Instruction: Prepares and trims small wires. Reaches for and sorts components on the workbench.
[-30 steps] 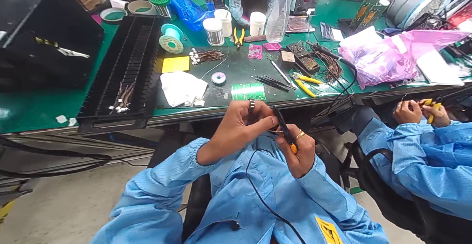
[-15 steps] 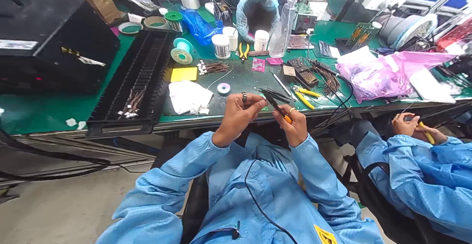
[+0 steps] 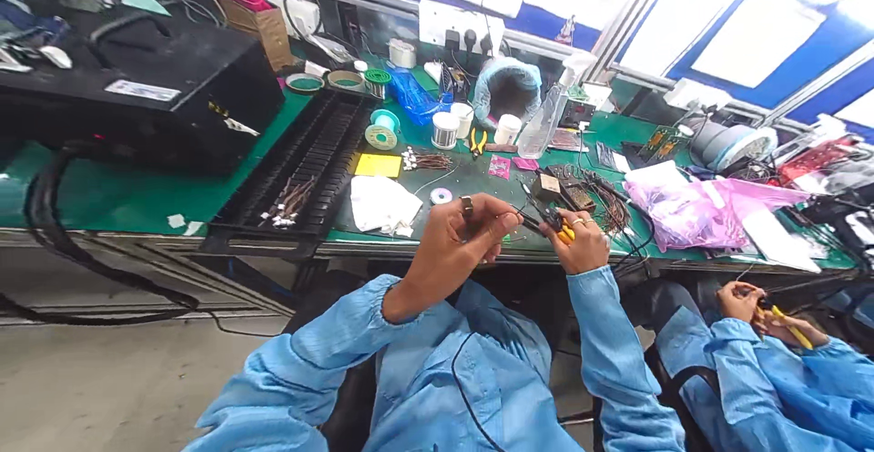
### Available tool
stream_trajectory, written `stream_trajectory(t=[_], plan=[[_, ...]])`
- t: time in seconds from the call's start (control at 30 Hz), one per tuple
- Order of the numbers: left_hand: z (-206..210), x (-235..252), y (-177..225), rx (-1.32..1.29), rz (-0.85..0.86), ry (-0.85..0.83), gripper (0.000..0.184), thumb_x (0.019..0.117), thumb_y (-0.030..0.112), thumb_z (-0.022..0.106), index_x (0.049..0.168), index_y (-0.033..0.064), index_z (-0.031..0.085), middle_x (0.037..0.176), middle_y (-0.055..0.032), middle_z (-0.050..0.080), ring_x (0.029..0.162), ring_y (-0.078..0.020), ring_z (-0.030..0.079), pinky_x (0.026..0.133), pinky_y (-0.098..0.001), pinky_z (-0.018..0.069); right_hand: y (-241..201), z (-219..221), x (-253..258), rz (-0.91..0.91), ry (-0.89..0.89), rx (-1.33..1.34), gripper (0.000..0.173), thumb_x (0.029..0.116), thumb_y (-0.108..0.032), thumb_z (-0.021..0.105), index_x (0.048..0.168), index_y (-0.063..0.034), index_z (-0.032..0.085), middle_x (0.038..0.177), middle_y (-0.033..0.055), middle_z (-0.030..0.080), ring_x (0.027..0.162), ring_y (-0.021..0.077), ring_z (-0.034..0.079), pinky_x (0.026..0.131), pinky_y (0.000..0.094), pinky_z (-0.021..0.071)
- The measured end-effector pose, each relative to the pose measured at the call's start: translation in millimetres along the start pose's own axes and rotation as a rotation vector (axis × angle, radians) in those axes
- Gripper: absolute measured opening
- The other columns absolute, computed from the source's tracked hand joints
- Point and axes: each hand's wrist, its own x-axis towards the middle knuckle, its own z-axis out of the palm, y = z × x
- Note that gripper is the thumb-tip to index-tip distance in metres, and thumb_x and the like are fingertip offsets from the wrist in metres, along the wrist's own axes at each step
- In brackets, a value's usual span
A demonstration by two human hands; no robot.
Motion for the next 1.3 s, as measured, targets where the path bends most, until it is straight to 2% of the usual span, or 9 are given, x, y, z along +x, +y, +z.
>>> stream_trajectory(t=[0.2, 0.3, 0.4, 0.47, 0.57, 0.63, 0.7, 1.03, 1.3], plan=[[-2.5, 1.9, 4.6, -0.147, -0.055, -0.142, 0.022, 0.1074, 0.009, 0.050, 0.119, -0.0063, 0.061, 0.094, -0.0081, 0.070, 0.081, -0.0158, 0.071, 0.078, -0.0321, 0.0626, 34.7, 33.8, 4.1, -0.003, -0.027, -0.061, 0.073, 0.0816, -0.073, 0.067, 0.122, -0.0122, 0.074, 0.129, 0.0237, 0.064, 0.115, 0.0461, 0.061, 0.089, 0.0622, 0.0512], [0.0, 1.7, 1.3, -0.152, -0.051, -0.184, 0.015, 0.1040, 0.006, 0.057, 0.113, -0.0045, 0.062, 0.101, -0.0088, 0.070, 0.083, -0.0152, 0.072, 0.077, -0.0309, 0.0636, 44.9, 41.7, 6.0, -0.025, 0.010, -0.077, 0.073, 0.0837, -0.075, 0.062, 0.124, -0.0149, 0.074, 0.128, 0.0217, 0.065, 0.117, 0.0441, 0.061, 0.096, 0.0633, 0.0470], [2.3, -2.1, -2.3, -0.094, -0.022, -0.174, 0.009, 0.1011, 0.006, 0.063, 0.106, -0.0016, 0.064, 0.098, -0.0067, 0.072, 0.079, -0.0119, 0.070, 0.072, -0.0268, 0.0619, 43.7, 34.1, 3.0, -0.078, 0.055, -0.115, 0.075, 0.0879, -0.078, 0.053, 0.129, -0.0180, 0.071, 0.132, 0.0178, 0.065, 0.126, 0.0426, 0.058, 0.110, 0.0712, 0.0330], [3.7, -4.2, -4.8, 0.032, 0.046, -0.182, 0.011, 0.1004, 0.009, 0.065, 0.103, -0.0015, 0.065, 0.097, -0.0051, 0.070, 0.079, -0.0091, 0.068, 0.071, -0.0243, 0.0606, 32.3, 14.1, -2.2, -0.178, 0.173, -0.024, 0.065, 0.0928, -0.068, 0.058, 0.129, -0.0154, 0.072, 0.129, 0.0177, 0.068, 0.123, 0.0403, 0.061, 0.109, 0.0670, 0.0384], [7.5, -9.5, -6.1, 0.221, 0.125, -0.229, 0.012, 0.0978, 0.010, 0.068, 0.097, -0.0016, 0.070, 0.095, -0.0051, 0.068, 0.078, -0.0045, 0.063, 0.069, -0.0192, 0.0551, -11.8, -38.5, -19.9, -0.361, 0.247, 0.487, 0.042, 0.0939, -0.038, 0.074, 0.123, -0.0076, 0.073, 0.122, 0.0134, 0.070, 0.116, 0.0251, 0.065, 0.100, 0.0440, 0.0545], [11.3, -13.8, -6.3, 0.264, 0.124, -0.272, 0.011, 0.0961, 0.010, 0.069, 0.095, -0.0005, 0.071, 0.093, -0.0041, 0.068, 0.077, -0.0020, 0.061, 0.065, -0.0162, 0.0513, -42.0, -70.1, -37.8, -0.461, 0.192, 0.774, 0.036, 0.0937, -0.027, 0.077, 0.121, -0.0045, 0.072, 0.117, 0.0130, 0.072, 0.113, 0.0217, 0.068, 0.098, 0.0401, 0.0579], [15.4, -16.3, -6.9, 0.276, 0.124, -0.298, 0.010, 0.0950, 0.009, 0.069, 0.095, 0.0000, 0.071, 0.093, -0.0037, 0.069, 0.077, -0.0007, 0.060, 0.064, -0.0145, 0.0492, -59.3, -87.0, -51.8, -0.512, 0.177, 0.837, 0.032, 0.0923, -0.022, 0.079, 0.119, -0.0052, 0.073, 0.114, 0.0130, 0.072, 0.111, 0.0203, 0.068, 0.096, 0.0366, 0.0582], [20.8, -21.2, -10.0, 0.286, 0.125, -0.347, 0.008, 0.0923, 0.009, 0.070, 0.093, 0.0007, 0.072, 0.094, -0.0042, 0.070, 0.081, -0.0018, 0.062, 0.067, -0.0149, 0.0501, -63.6, -88.2, -62.3, -0.522, 0.168, 0.875, 0.010, 0.0930, -0.012, 0.073, 0.100, -0.0055, 0.072, 0.100, 0.0114, 0.072, 0.104, 0.0214, 0.069, 0.092, 0.0370, 0.0588], [21.2, -17.1, -15.9, 0.195, 0.095, -0.350, 0.011, 0.0948, 0.011, 0.073, 0.096, 0.0012, 0.076, 0.098, -0.0064, 0.073, 0.099, -0.0107, 0.068, 0.089, -0.0273, 0.0567, -64.9, -86.2, -65.9, -0.460, 0.180, 0.841, 0.010, 0.0973, -0.017, 0.070, 0.100, -0.0073, 0.070, 0.101, 0.0085, 0.072, 0.105, 0.0194, 0.069, 0.094, 0.0359, 0.0574]])
